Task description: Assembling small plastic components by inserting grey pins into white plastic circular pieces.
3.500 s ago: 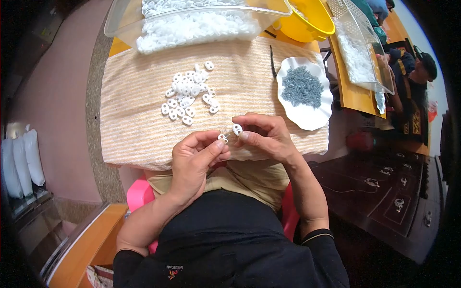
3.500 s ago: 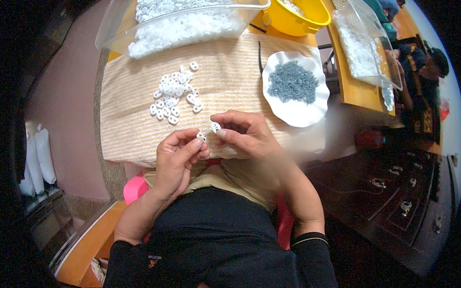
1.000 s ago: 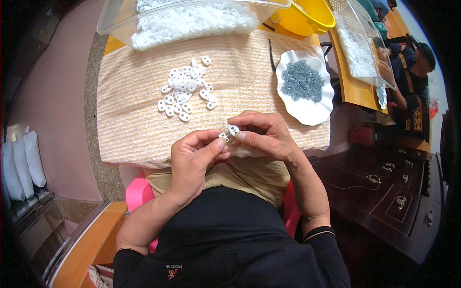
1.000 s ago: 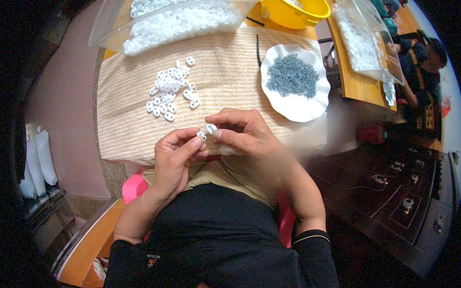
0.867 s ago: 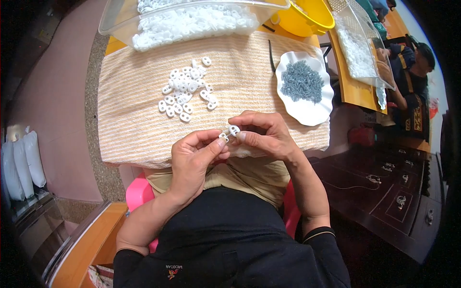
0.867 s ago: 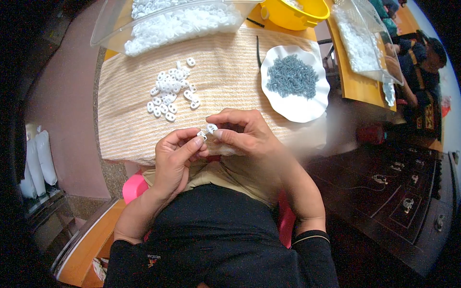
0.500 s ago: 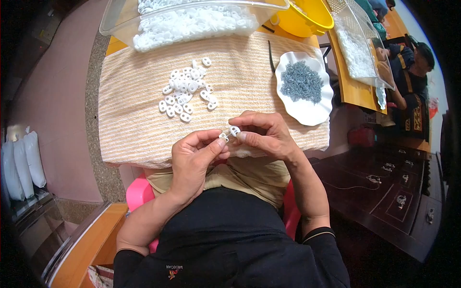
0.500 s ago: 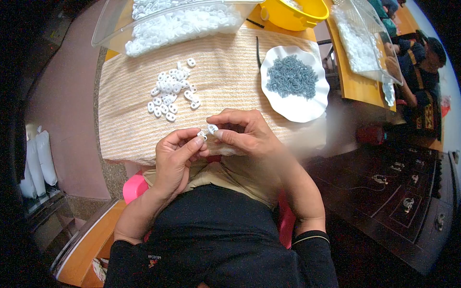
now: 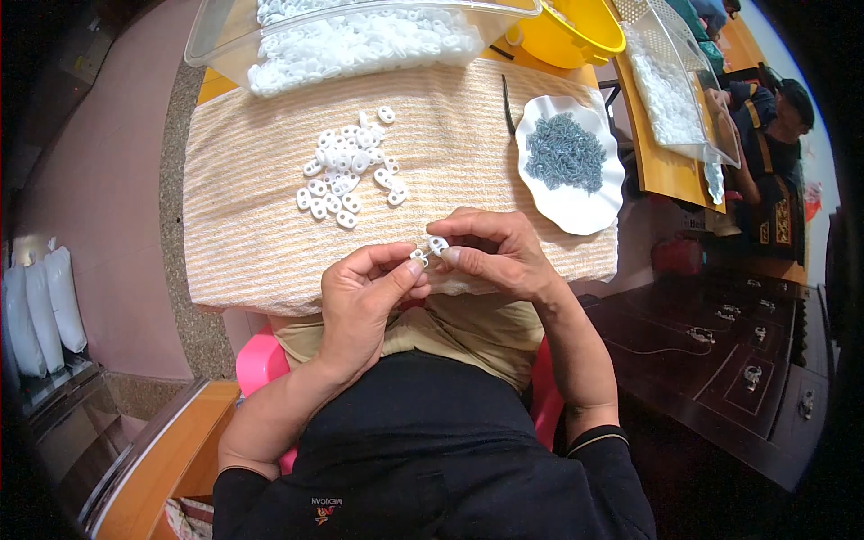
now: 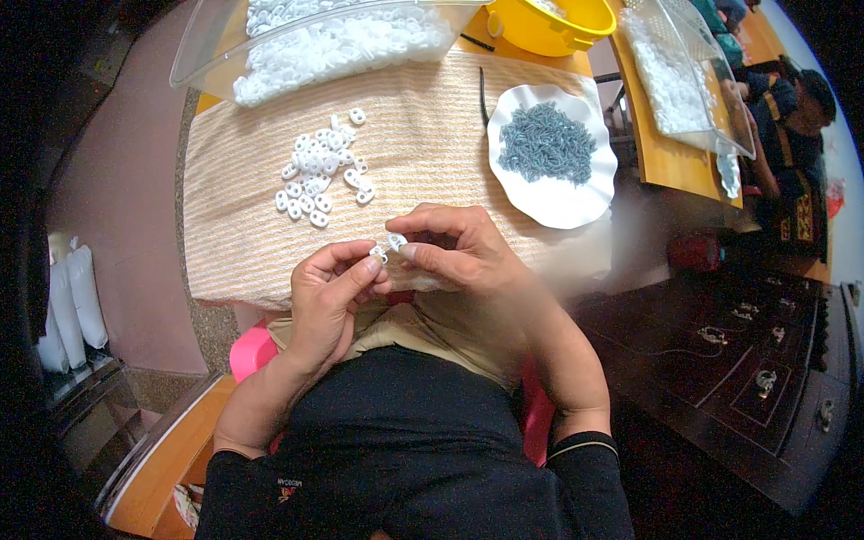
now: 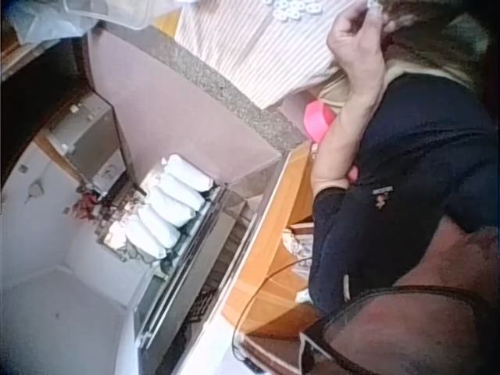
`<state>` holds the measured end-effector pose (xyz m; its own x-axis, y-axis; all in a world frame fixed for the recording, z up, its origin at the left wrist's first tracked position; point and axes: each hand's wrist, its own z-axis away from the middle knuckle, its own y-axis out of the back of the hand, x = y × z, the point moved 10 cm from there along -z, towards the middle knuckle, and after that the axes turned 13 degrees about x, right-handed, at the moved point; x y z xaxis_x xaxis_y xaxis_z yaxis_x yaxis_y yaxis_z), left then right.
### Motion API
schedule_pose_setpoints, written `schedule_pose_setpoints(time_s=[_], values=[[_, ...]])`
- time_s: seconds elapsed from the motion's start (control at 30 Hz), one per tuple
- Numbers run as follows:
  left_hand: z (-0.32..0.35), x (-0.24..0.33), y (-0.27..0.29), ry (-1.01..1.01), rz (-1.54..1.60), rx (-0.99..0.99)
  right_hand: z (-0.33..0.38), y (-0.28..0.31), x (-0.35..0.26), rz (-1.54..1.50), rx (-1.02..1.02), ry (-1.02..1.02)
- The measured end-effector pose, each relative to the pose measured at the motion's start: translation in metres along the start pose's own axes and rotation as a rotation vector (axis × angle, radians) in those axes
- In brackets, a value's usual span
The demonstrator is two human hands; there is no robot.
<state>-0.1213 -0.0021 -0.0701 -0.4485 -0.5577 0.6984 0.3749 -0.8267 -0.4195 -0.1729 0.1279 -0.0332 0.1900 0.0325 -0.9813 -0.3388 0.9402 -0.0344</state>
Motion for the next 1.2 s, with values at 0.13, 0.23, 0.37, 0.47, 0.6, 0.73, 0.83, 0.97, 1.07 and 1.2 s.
schedule_pose_setpoints(time_s=[0.13,0.23,0.37,0.47,0.6,0.73,0.83,0.97,1.07,1.2], values=[[0.001,0.001,0.000,0.007,-0.009,0.015,0.001,-0.002,0.000,0.037,-0.025,0.026],[0.000,0.001,-0.001,-0.006,-0.002,-0.014,0.001,-0.004,-0.004,0.041,-0.038,0.044],[-0.001,-0.001,0.000,-0.006,-0.013,-0.027,0.001,-0.009,-0.008,-0.005,-0.048,0.045],[-0.001,-0.002,-0.001,0.001,-0.012,-0.038,0.000,-0.011,-0.008,0.052,-0.080,0.069],[0.000,-0.002,-0.004,0.001,-0.007,-0.063,0.001,-0.013,-0.007,0.026,-0.084,0.071],[0.001,-0.002,-0.005,0.012,0.003,-0.072,0.001,-0.013,-0.006,0.030,-0.088,0.061],[0.001,-0.002,-0.004,0.009,0.004,-0.066,0.002,-0.014,-0.003,-0.040,-0.069,-0.014],[0.001,-0.001,-0.004,0.003,0.009,-0.054,0.003,-0.009,0.000,-0.090,-0.050,-0.039],[0.001,0.000,-0.003,-0.005,0.009,-0.048,0.004,-0.005,0.005,-0.133,-0.009,-0.091],[0.002,0.000,-0.002,0.004,0.009,-0.044,0.005,-0.004,0.006,-0.151,0.013,-0.126]])
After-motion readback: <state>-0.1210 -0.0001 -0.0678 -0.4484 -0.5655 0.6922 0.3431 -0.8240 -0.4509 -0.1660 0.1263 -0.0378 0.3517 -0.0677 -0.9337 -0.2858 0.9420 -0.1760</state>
